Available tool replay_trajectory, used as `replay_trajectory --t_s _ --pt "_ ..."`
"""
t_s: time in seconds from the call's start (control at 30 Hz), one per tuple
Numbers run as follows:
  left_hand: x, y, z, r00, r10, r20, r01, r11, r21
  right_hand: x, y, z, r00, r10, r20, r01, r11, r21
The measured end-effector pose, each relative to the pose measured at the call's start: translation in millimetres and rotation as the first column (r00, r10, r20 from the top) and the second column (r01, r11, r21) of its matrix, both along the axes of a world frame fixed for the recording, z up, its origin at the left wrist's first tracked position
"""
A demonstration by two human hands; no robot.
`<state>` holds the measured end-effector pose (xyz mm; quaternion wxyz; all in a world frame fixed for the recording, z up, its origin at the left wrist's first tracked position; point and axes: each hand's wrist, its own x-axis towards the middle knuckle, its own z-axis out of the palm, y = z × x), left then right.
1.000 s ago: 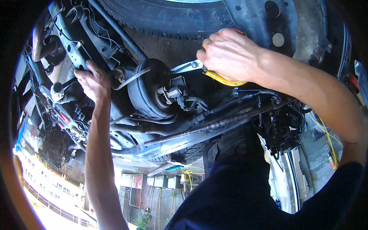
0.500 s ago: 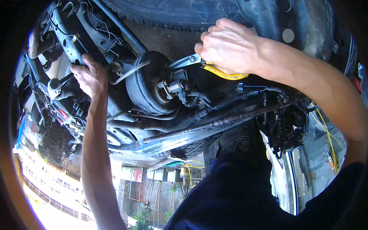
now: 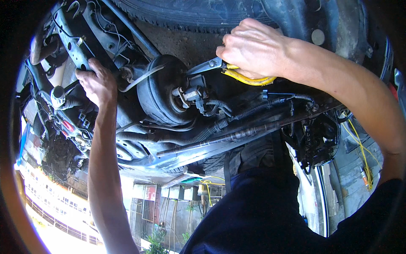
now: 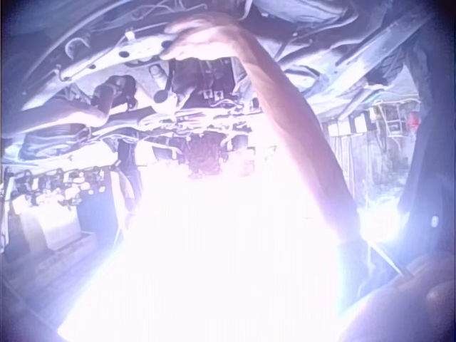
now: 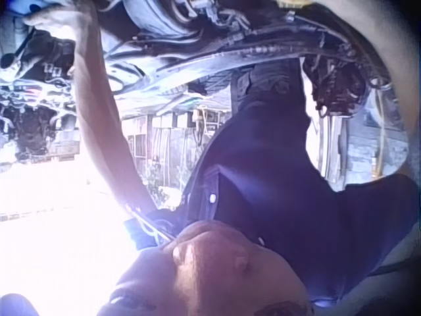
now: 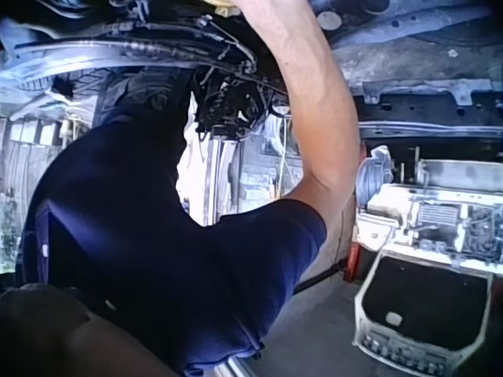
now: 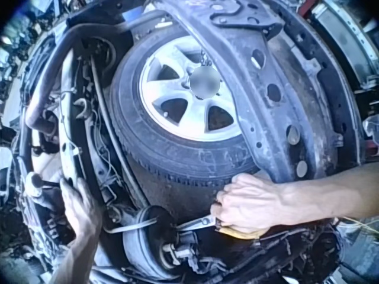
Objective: The person works under the front of a car with the hood open, using pliers to cut a zip tie and then repeatedly adjusting a rubber mount and nearby wiring. The hands manipulate the mount and a wire harness, repositioning and securing components in the wheel well area.
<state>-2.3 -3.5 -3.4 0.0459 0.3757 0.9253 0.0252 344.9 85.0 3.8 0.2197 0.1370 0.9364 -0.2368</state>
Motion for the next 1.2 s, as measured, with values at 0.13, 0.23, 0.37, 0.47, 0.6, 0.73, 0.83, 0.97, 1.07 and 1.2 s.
replay_trajectory --t_s 0.13,0.23,0.37,0.47,0.6,0.73,0.83,0.97,1.07,1.2 --pt "-1 -1 -1 1.0 0.008 0.009 -0.008 1.0 -0.006 -2 2 -4 0.999 0.004 -0.039 -0.005 0.999 -0.035" --pt "-2 0 -1 1.0 0.004 -0.006 -0.004 1.0 -0.006 -7 7 -6 0.997 0.057 -0.055 -0.06 0.996 -0.062" --pt "-1 1 -1 1.0 0.005 -0.016 -0.006 1.0 -0.016 -11 14 -3 0.974 0.2 -0.105 -0.198 0.98 0.03" --pt "0 0 -1 1.0 -0.004 -0.015 0.004 1.0 -0.003 -12 12 1 0.949 0.29 -0.124 -0.281 0.956 0.088" --pt "-2 -1 -2 1.0 0.004 0.012 -0.004 1.0 0.011 -8 17 19 0.978 0.211 -0.001 -0.21 0.975 0.075" --pt "-3 -4 -3 1.0 -0.007 -0.008 0.007 1.0 0.002 19 22 70 0.998 -0.041 -0.057 0.05 0.986 0.161" --pt "-3 -5 -3 1.0 0.019 0.022 -0.02 1.0 0.004 48 20 107 0.93 -0.335 -0.15 0.349 0.934 0.076" --pt "-1 -6 -5 1.0 -0.027 -0.001 0.027 0.998 0.058 75 0 126 0.694 -0.679 -0.239 0.69 0.722 -0.046" --pt "1 -7 -6 1.0 -0.016 -0.014 0.017 0.998 0.067 85 -12 127 0.538 -0.806 -0.246 0.825 0.564 -0.044" --pt "4 -5 -4 1.0 0.007 -0.011 -0.006 0.998 0.067 88 -18 124 -0.114 -0.985 0.129 0.854 -0.163 -0.493"
